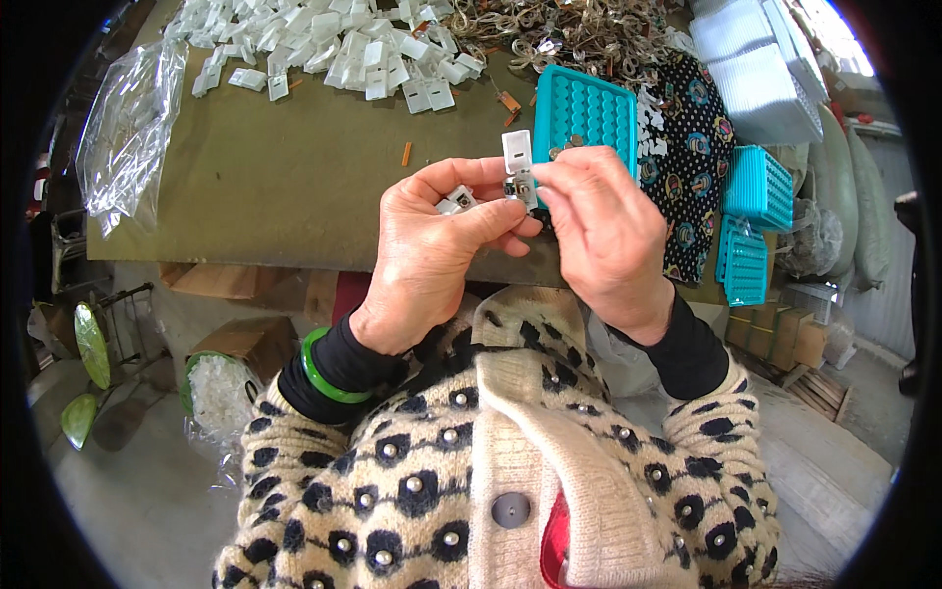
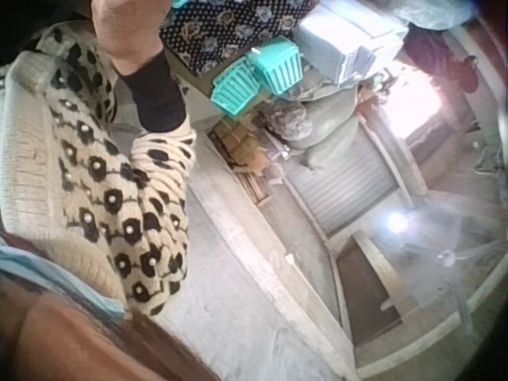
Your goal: The person assembles small white plastic housings with metal contacts and wires. They repeatedly pick a housing, insert a contact, and attach a wire, then place the finished unit on the table. The process is repeated for multiple units throughout the clip.
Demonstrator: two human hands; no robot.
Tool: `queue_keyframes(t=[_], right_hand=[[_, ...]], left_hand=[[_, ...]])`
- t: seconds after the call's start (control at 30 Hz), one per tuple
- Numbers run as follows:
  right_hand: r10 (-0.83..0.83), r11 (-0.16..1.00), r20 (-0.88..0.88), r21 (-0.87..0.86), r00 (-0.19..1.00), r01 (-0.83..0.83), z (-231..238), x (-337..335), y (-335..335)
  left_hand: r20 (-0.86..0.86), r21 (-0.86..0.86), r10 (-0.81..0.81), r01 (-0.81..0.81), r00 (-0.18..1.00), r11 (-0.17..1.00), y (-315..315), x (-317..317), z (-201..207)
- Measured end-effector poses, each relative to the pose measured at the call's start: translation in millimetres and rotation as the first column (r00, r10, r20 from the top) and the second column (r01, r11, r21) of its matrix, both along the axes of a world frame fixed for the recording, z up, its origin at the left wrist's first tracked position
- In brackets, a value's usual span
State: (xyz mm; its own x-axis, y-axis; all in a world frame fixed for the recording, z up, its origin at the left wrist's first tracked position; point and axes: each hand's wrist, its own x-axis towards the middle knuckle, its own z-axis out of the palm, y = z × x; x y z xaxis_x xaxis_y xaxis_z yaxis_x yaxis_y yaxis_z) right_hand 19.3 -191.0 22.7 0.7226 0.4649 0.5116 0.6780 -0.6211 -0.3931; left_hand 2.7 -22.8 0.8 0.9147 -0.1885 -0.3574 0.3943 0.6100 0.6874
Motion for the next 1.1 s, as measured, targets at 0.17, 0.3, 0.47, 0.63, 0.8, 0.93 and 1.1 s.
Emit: queue_keyframes(t=[0.17, 0.3, 0.47, 0.63, 0.8, 0.93, 1.1], right_hand=[[-0.018, 0.992, -0.108, 0.126, 0.994, 0.032, 1.3, -0.2, 3.5], [0.002, 0.989, -0.109, 0.147, 0.994, 0.014, -4.1, 1.7, 4.2], [0.107, 0.984, -0.201, 0.160, 0.974, -0.075, -2.7, 3.3, -1.0], [-0.024, 0.986, -0.197, 0.160, 0.980, 0.056, 3.8, 20.3, -25.1], [-0.094, 0.977, 0.040, -0.187, 0.995, 0.099, -12.8, 38.0, -39.1], [-0.032, 0.978, 0.029, -0.205, 0.999, 0.038, -19.8, 43.2, -44.9], [-0.001, 0.985, -0.025, -0.170, 1.000, -0.004, -10.0, 48.3, -41.1]], left_hand=[[-0.021, -0.003, -0.020, 0.020, 1.000, 1.000, 0.0, -0.9, -0.6], [-0.006, -0.009, -0.019, 0.019, 1.000, 1.000, 0.4, -1.1, -2.2], [-0.015, 0.009, -0.031, 0.031, 0.999, 0.999, 1.9, -1.1, -3.7], [-0.032, -0.050, -0.086, 0.085, 0.996, 0.995, 4.8, 2.1, -7.2], [0.012, -0.124, -0.124, 0.124, 0.992, 0.984, 0.8, 8.1, -10.1], [-0.003, -0.092, -0.095, 0.095, 0.995, 0.991, -3.1, 13.0, -8.9], [0.026, -0.143, -0.139, 0.142, 0.990, 0.980, 2.1, 17.1, -7.2]])
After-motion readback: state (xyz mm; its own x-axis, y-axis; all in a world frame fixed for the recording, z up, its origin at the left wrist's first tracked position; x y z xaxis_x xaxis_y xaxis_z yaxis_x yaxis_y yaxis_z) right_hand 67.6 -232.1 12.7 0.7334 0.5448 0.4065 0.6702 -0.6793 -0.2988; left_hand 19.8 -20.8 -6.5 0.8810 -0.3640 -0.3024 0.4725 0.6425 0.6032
